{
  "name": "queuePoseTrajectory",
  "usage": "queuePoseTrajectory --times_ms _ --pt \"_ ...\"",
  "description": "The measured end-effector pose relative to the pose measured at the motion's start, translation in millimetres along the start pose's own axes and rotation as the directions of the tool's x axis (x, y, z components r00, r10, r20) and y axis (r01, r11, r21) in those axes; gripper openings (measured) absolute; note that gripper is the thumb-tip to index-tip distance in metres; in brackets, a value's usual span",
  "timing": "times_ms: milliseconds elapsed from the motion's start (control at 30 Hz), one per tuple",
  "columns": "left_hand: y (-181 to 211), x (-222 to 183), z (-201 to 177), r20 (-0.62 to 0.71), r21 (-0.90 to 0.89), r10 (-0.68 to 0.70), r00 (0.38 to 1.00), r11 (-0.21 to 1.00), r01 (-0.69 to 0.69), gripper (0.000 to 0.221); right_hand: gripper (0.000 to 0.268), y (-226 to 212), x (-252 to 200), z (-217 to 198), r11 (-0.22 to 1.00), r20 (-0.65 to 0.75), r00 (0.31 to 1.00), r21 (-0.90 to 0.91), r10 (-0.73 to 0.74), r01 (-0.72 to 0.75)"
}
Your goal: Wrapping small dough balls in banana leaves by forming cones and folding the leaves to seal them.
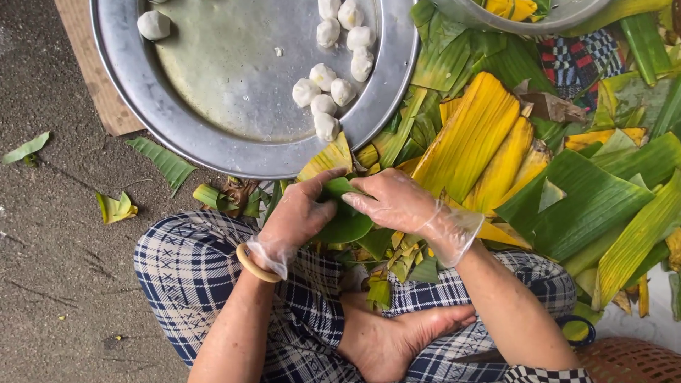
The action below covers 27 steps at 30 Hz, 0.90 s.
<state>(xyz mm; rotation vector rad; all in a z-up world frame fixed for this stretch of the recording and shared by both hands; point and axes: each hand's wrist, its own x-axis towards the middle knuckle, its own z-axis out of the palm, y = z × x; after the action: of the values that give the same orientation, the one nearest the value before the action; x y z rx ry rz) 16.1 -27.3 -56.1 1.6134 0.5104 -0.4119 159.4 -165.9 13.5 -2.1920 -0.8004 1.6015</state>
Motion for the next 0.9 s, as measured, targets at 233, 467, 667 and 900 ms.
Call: queuePoseTrajectory --times_ms 233,467,667,900 --pt "5 1 -5 -0.206 0.035 0.033 0.978 0.999 -0.026 0.037 0.092 -16 2 -2 0.977 -0.212 0.956 0.023 -0.204 0.213" --pt "52 -19 -23 -0.226 -0.435 0.078 0.971 0.884 -0.172 0.092 0.03 42 30 37 0.846 -0.694 0.72 0.393 0.016 0.36" --pt "62 -23 -2 -0.14 -0.514 0.057 0.989 0.849 -0.121 0.116 0.034 44 41 73 0.588 -0.744 0.569 0.648 0.351 0.484" --pt "33 -19 3 -0.348 -0.468 0.121 0.929 0.837 -0.285 0.042 0.035 44 42 80 0.681 -0.79 0.596 0.516 0.144 0.519"
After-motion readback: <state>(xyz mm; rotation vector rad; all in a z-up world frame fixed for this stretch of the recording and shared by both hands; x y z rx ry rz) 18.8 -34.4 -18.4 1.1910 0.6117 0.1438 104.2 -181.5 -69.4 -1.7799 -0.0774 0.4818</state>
